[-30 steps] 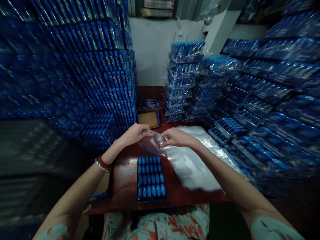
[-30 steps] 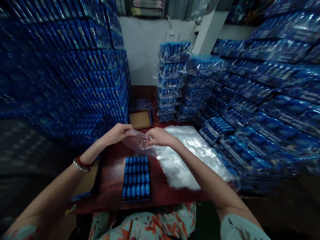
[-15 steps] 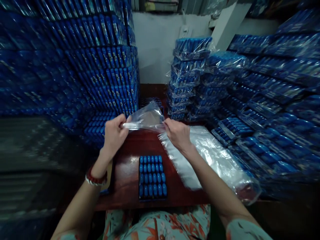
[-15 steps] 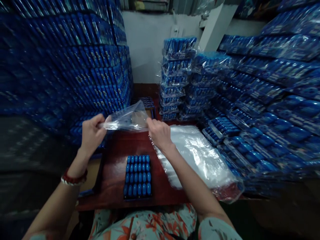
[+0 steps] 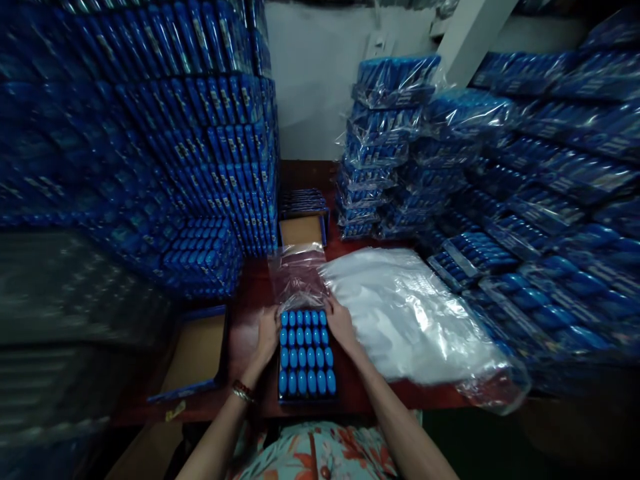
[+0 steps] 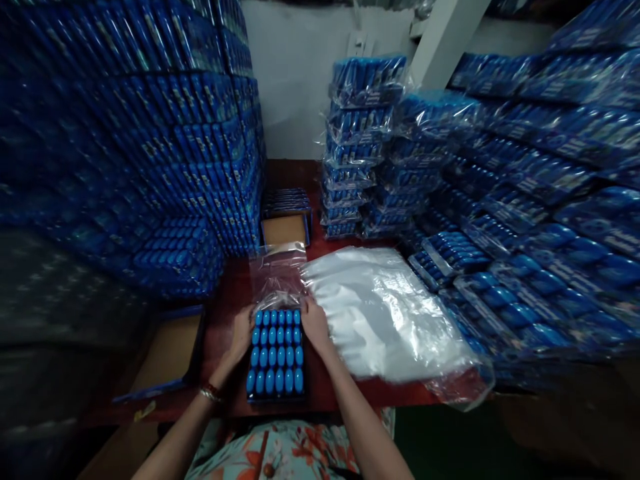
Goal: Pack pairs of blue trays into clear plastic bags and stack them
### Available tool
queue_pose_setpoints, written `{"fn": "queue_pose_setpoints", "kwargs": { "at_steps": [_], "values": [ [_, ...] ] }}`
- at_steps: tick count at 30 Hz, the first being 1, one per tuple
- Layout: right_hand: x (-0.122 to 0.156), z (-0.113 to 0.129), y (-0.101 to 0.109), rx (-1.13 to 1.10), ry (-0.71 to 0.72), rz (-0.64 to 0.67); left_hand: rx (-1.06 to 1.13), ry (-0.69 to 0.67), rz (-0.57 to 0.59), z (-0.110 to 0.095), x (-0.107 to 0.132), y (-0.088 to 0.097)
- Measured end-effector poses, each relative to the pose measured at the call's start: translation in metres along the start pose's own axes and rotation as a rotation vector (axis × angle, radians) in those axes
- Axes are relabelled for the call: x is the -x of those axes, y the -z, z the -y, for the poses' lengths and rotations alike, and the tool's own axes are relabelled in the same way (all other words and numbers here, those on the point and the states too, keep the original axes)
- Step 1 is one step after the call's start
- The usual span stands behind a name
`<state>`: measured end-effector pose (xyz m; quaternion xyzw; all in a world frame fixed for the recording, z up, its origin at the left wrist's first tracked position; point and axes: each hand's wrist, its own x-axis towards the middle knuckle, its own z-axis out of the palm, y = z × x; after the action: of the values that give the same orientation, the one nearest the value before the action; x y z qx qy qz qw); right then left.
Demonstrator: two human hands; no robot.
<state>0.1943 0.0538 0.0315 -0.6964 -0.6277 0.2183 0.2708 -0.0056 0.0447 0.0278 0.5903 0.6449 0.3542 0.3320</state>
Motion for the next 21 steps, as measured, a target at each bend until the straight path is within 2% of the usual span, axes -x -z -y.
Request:
{"fn": "queue_pose_setpoints", "kwargs": {
  "at_steps": [2, 5, 10, 12, 15, 18, 21],
  "values": [
    [0.01, -0.001, -0.005, -0.031, 0.014, 0.002, 0.025, -0.015, 0.02, 0.002, 0.012, -0.006],
    [0.033, -0.002, -0.009, -0.154, 0.009, -0.051, 0.121, 0.012, -0.028, 0.008, 0.033, -0.012],
    [0.058, 0.002, -0.005, -0.396, -0.013, -0.118, 0.275, 0.065, -0.084, 0.008, 0.058, -0.014],
    [0.055, 0.002, -0.003, -0.421, 0.004, -0.108, 0.327, 0.095, -0.095, 0.004, 0.058, -0.013],
    [0.042, -0.004, -0.007, -0.463, -0.093, -0.071, 0.384, 0.151, -0.076, 0.007, 0.051, -0.013],
    [0.036, -0.015, -0.013, -0.478, -0.191, -0.045, 0.393, 0.219, -0.035, 0.02, 0.044, -0.018],
    [0.044, -0.023, -0.012, -0.468, -0.183, -0.047, 0.35, 0.232, -0.016, 0.034, 0.046, -0.023]
  ]
}}
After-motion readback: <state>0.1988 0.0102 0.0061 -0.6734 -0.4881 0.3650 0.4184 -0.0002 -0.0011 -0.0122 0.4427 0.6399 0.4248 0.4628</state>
